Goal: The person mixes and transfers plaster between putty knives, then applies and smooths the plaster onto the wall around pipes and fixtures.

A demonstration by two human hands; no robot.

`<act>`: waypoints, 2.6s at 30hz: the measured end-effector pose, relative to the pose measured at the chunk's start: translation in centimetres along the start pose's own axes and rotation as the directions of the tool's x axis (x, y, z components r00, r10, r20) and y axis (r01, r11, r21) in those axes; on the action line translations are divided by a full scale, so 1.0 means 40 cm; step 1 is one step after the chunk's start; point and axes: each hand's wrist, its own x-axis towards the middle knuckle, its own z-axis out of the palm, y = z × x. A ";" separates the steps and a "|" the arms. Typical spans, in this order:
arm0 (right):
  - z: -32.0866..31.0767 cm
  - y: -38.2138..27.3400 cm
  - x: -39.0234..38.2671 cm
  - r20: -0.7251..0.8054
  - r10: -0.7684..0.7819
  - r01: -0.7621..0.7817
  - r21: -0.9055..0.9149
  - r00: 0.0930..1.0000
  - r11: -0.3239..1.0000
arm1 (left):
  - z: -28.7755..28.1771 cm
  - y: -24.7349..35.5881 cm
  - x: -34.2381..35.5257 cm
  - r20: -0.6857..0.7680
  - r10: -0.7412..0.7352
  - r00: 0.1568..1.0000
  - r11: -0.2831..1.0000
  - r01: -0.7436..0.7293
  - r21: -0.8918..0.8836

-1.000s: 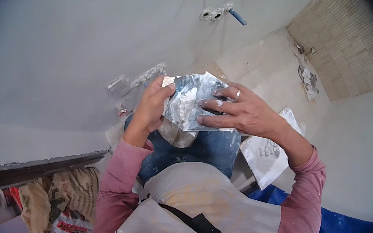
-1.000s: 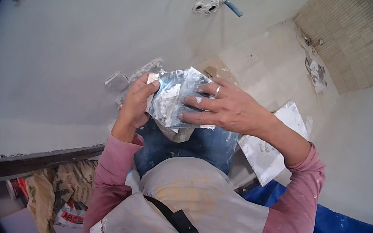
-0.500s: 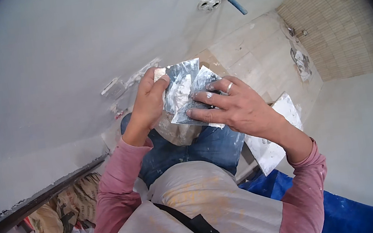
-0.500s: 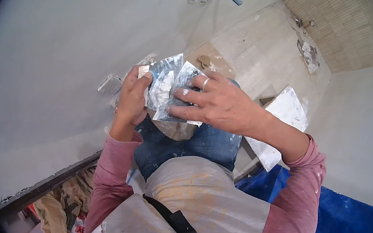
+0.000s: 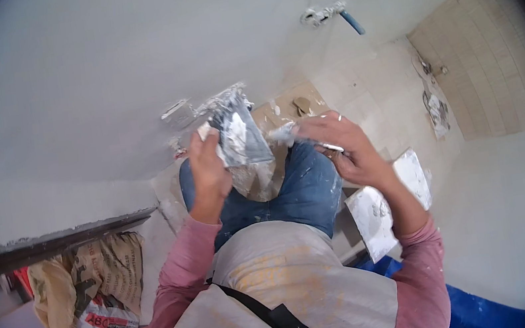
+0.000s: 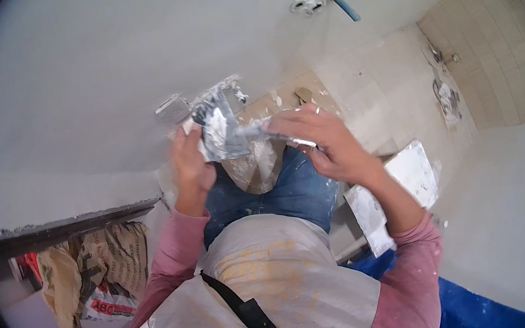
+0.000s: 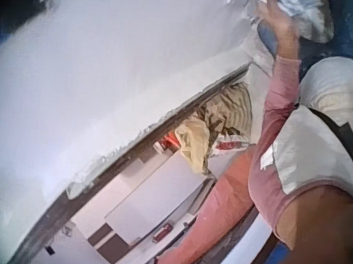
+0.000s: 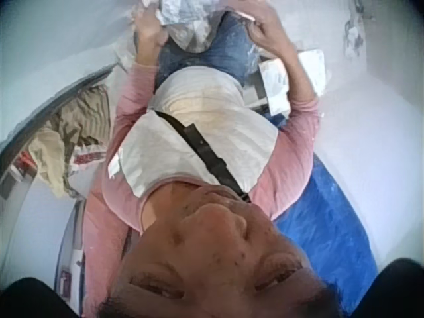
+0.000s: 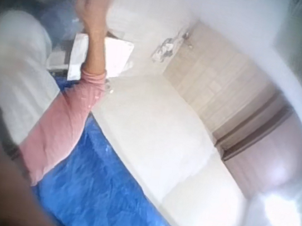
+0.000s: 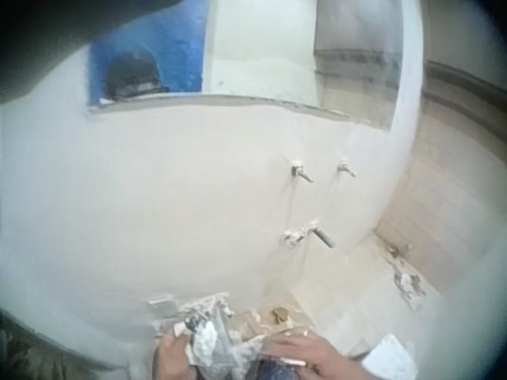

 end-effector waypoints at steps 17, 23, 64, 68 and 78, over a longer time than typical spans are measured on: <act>0.126 0.061 -0.055 -0.296 0.176 -0.213 -0.100 0.939 0.972 | -0.027 0.003 -0.031 0.061 0.048 0.997 0.995 -0.053 0.082; 0.214 0.104 -0.009 -0.289 0.296 -0.286 0.077 0.910 0.955 | -0.003 0.010 0.080 0.352 0.048 0.935 0.475 -0.331 0.815; 0.368 0.008 -0.011 -0.517 0.032 0.113 0.246 0.855 0.963 | -0.076 -0.141 -0.084 -0.239 -0.157 0.958 0.986 0.137 -0.100; 0.345 0.051 -0.026 -0.357 0.096 -0.034 0.175 0.929 0.984 | -0.093 -0.111 -0.082 -0.249 -0.057 0.967 0.987 0.018 -0.157; 0.335 -0.014 0.002 -0.382 0.475 -0.124 0.662 0.793 0.739 | -0.108 -0.142 -0.063 -0.186 0.373 0.909 0.927 -0.359 0.104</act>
